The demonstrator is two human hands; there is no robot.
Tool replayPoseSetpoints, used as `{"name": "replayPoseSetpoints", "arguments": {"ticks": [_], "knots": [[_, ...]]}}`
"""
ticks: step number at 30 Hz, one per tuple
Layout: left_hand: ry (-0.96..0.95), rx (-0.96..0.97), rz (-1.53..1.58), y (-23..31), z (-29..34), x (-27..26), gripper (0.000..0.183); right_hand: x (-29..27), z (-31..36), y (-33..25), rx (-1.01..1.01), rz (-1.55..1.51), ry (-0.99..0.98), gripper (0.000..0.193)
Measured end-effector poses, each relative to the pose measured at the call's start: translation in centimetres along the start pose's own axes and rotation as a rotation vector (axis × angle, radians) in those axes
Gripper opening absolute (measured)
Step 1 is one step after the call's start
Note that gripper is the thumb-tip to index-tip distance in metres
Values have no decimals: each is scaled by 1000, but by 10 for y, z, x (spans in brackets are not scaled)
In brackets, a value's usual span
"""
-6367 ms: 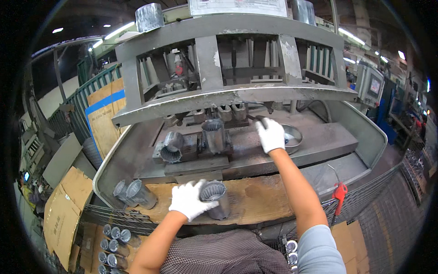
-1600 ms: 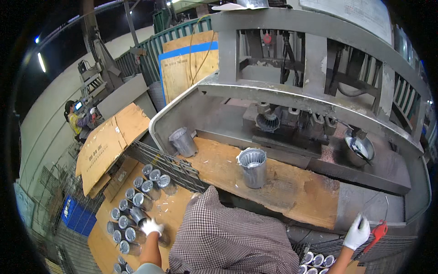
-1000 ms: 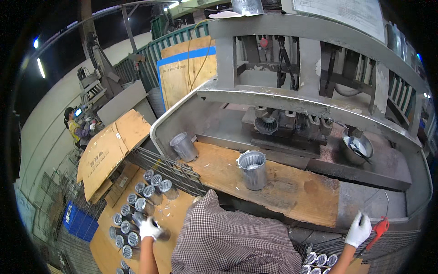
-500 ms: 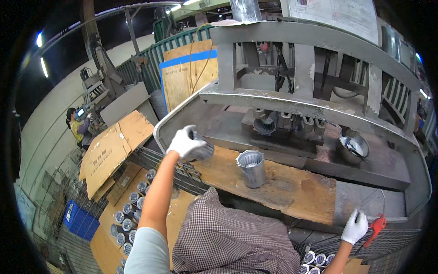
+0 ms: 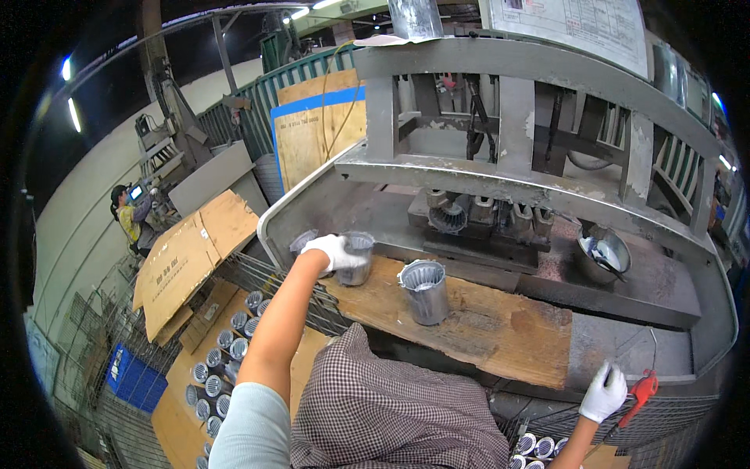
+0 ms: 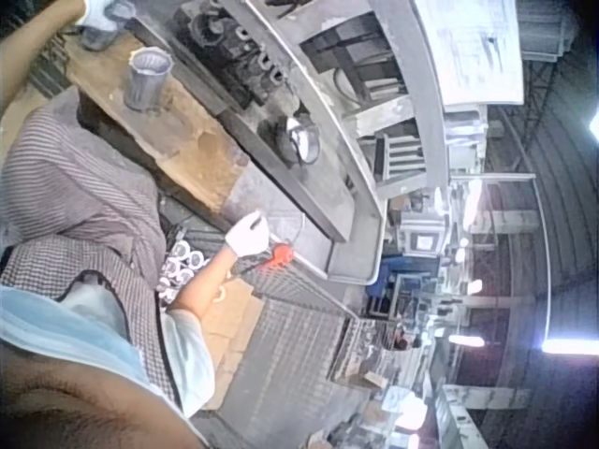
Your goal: The person cleans debris from circular metal castings using a hand scraper and a pneumatic air blow gun, then places the cleaned castings into a storage bin.
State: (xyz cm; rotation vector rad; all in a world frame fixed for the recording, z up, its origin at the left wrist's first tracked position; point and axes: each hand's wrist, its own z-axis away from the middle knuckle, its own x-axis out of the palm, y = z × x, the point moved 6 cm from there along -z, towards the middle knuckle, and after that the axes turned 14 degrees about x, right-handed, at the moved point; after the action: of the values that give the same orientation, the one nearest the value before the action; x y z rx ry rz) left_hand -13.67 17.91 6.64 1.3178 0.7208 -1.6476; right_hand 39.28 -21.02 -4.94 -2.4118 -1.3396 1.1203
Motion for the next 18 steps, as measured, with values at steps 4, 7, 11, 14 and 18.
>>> {"name": "replayPoseSetpoints", "arguments": {"ticks": [4,7,11,14,18], "knots": [[123,0,-253,-35,-12,18,44,3,-1,-4,-17,-23,-7,17],[372,72,-584,-20,-14,15,32,-1,-2,-10,-23,-30,-23,17],[548,134,-606,13,-14,13,32,-4,-3,-9,-17,-1,-17,16],[472,14,-359,14,-28,14,37,-4,-2,-13,-21,-23,-12,15],[448,-56,-279,11,-31,14,40,-3,-3,-14,-33,-55,-19,15]]}}
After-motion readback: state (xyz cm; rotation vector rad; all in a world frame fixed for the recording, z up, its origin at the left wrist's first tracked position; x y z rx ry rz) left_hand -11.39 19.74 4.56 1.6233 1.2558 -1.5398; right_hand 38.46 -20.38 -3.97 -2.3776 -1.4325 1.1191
